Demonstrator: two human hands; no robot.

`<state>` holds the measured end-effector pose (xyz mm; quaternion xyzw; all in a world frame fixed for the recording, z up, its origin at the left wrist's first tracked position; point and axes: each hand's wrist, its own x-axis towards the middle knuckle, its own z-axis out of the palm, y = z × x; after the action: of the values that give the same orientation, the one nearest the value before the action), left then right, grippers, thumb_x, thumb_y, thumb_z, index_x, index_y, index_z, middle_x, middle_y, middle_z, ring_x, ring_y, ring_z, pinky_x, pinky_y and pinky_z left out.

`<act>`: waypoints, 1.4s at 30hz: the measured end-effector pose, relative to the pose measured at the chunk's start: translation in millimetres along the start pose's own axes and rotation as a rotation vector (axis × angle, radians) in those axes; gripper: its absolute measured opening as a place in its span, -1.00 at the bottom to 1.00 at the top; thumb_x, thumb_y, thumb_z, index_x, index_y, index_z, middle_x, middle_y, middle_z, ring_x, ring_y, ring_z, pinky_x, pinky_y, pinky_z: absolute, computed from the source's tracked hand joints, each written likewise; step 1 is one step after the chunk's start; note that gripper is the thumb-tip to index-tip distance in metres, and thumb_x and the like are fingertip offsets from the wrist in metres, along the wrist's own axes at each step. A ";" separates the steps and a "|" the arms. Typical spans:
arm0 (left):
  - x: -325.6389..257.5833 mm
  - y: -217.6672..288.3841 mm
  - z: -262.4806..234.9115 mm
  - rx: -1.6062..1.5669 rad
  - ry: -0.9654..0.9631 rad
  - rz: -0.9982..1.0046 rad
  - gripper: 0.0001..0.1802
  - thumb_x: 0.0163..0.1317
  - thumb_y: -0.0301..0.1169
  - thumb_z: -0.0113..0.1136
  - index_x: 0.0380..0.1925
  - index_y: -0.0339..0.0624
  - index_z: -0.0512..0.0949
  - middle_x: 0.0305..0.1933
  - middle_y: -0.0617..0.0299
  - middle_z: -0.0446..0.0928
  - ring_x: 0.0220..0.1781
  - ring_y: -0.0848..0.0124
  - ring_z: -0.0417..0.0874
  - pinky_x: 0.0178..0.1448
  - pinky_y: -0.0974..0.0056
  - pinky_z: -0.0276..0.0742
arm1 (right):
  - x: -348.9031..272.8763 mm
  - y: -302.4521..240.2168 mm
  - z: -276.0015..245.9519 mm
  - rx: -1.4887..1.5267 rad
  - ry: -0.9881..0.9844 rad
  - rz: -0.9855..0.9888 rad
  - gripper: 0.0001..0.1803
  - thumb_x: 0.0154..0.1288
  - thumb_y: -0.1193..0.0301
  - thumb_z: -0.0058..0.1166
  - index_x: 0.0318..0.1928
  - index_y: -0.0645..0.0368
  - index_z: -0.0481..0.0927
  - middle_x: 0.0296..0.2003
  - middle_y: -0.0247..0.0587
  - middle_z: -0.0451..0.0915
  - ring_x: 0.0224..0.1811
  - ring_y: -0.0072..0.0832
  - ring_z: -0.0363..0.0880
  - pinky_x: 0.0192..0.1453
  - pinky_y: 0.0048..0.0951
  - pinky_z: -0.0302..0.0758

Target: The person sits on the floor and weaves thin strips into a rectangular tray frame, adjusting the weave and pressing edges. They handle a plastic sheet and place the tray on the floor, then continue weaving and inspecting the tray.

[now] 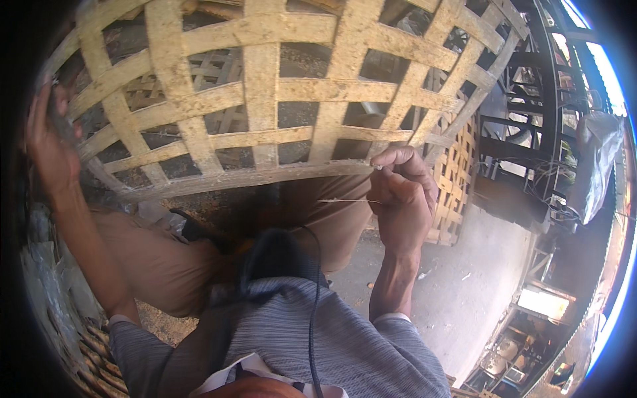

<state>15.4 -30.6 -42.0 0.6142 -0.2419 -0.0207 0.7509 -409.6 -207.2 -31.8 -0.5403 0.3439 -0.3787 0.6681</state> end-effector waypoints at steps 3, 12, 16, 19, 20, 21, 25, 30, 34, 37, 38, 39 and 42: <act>-5.3 1.9 16.2 -0.027 -0.091 -0.072 -0.62 0.60 -0.21 0.18 0.27 -0.12 0.59 -0.29 0.44 0.50 -0.15 0.64 0.59 -0.46 0.46 0.34 | 7.9 10.3 45.0 0.115 -0.180 -0.054 -0.72 0.29 0.61 0.07 0.00 0.38 0.64 -0.37 -0.35 0.52 -0.51 -0.72 0.34 -0.45 -0.66 0.24; -14.7 25.2 28.3 -0.076 -0.127 0.152 -0.33 0.54 -0.28 0.24 0.58 -0.09 0.31 -0.06 0.16 0.74 -0.24 0.57 0.65 -0.61 0.52 0.51 | 31.4 -7.1 140.5 0.264 -0.365 0.081 -0.70 0.68 0.31 0.04 0.03 0.34 0.64 -0.47 -0.34 0.52 -0.57 -0.71 0.28 -0.52 -0.61 0.18; -24.3 34.8 25.9 -0.069 -0.156 0.183 -0.51 0.55 -0.25 0.22 0.39 -0.13 0.49 -0.01 0.10 0.73 -0.19 0.52 0.67 -0.56 0.50 0.51 | 32.7 -11.8 166.2 0.347 -0.494 0.065 -0.56 0.77 0.15 -0.10 0.00 0.31 0.64 -0.48 -0.36 0.43 -0.54 -0.68 0.29 -0.53 -0.59 0.22; -22.8 33.0 15.6 -0.107 -0.199 0.177 -0.68 0.55 -0.20 0.23 0.09 -0.18 0.68 -0.04 0.12 0.73 -0.19 0.51 0.69 -0.55 0.48 0.53 | 37.8 -16.7 200.1 0.384 -0.558 -0.065 -0.57 0.77 0.17 -0.06 0.06 0.34 0.65 -0.35 -0.31 0.49 -0.40 -0.54 0.50 -0.31 -0.41 0.58; -23.8 32.6 14.2 -0.140 -0.206 0.169 -0.69 0.54 -0.17 0.27 -0.01 -0.19 0.72 -0.08 0.16 0.73 -0.21 0.51 0.71 -0.58 0.47 0.54 | 41.2 -16.5 211.1 0.337 -0.545 -0.134 -0.56 0.77 0.17 -0.06 0.07 0.35 0.65 -0.34 -0.32 0.50 -0.37 -0.51 0.54 -0.26 -0.39 0.63; -24.6 33.0 13.1 -0.174 -0.214 0.160 -0.67 0.52 -0.13 0.30 -0.12 -0.19 0.77 -0.13 0.20 0.74 -0.23 0.51 0.73 -0.60 0.47 0.55 | 45.3 -15.9 220.8 0.291 -0.530 -0.204 -0.55 0.77 0.16 -0.06 0.09 0.36 0.65 -0.34 -0.32 0.51 -0.34 -0.48 0.59 -0.21 -0.36 0.68; -27.6 32.1 12.9 -0.143 -0.261 0.175 -0.56 0.51 -0.06 0.32 -0.27 -0.26 0.79 -0.06 0.14 0.68 -0.24 0.52 0.71 -0.54 0.44 0.56 | 54.7 -10.6 250.2 0.329 -0.511 -0.377 -0.50 0.79 0.13 -0.13 0.08 0.36 0.66 -0.29 -0.27 0.55 -0.21 -0.41 0.64 -0.10 -0.24 0.74; -34.8 33.6 19.5 -0.155 -0.321 0.040 -0.58 0.39 -0.11 0.47 -0.35 -0.35 0.79 -0.02 0.12 0.66 -0.21 0.50 0.69 -0.34 0.36 0.64 | 74.9 -6.0 274.3 0.644 -0.564 -0.421 -0.57 0.77 0.09 -0.10 0.01 0.27 0.53 -0.20 -0.21 0.49 -0.09 -0.33 0.60 -0.01 -0.10 0.78; -31.0 28.5 18.2 -0.008 -0.385 0.264 -0.72 0.29 -0.27 0.55 -0.30 -0.32 0.81 -0.06 0.05 0.67 0.00 0.36 0.68 0.18 0.13 0.55 | 91.5 3.1 297.8 0.693 -0.505 -0.496 -0.65 0.77 0.13 -0.07 -0.04 0.18 0.52 -0.18 -0.23 0.47 -0.08 -0.37 0.59 -0.02 -0.15 0.78; -31.4 24.7 24.3 0.009 -0.355 0.391 -0.81 0.23 -0.38 0.59 -0.27 -0.26 0.83 -0.15 0.08 0.71 0.07 0.33 0.66 0.26 0.14 0.52 | 92.1 4.9 308.8 0.657 -0.451 -0.526 -0.66 0.77 0.12 -0.09 -0.03 0.16 0.48 -0.18 -0.26 0.46 -0.09 -0.39 0.58 -0.01 -0.17 0.78; -32.8 23.2 25.1 -0.001 -0.339 0.393 -0.84 0.23 -0.41 0.59 -0.26 -0.25 0.84 -0.18 0.11 0.72 0.07 0.33 0.65 0.24 0.16 0.52 | 93.2 6.8 309.6 0.628 -0.472 -0.553 -0.66 0.79 0.12 -0.12 -0.03 0.15 0.45 -0.19 -0.26 0.44 -0.10 -0.42 0.58 0.00 -0.20 0.78; -33.6 20.4 27.6 -0.009 -0.324 0.394 -0.87 0.22 -0.44 0.59 -0.26 -0.23 0.84 -0.21 0.14 0.73 0.08 0.33 0.64 0.21 0.18 0.53 | 93.1 8.0 309.2 0.594 -0.465 -0.559 -0.66 0.79 0.12 -0.13 -0.03 0.15 0.45 -0.19 -0.26 0.44 -0.10 -0.43 0.57 0.00 -0.20 0.77; -32.2 18.7 28.4 -0.021 -0.310 0.359 -0.89 0.28 -0.46 0.54 -0.25 -0.23 0.83 -0.19 0.13 0.72 0.04 0.35 0.63 0.19 0.18 0.52 | 89.1 10.4 310.0 0.532 -0.417 -0.570 -0.68 0.79 0.17 -0.13 -0.01 0.17 0.49 -0.24 -0.27 0.49 -0.16 -0.46 0.61 -0.07 -0.26 0.79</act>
<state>-29.1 -41.4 -31.8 0.5428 -0.4593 0.0167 0.7029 -96.4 -141.1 9.2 -0.4875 -0.0703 -0.5062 0.7080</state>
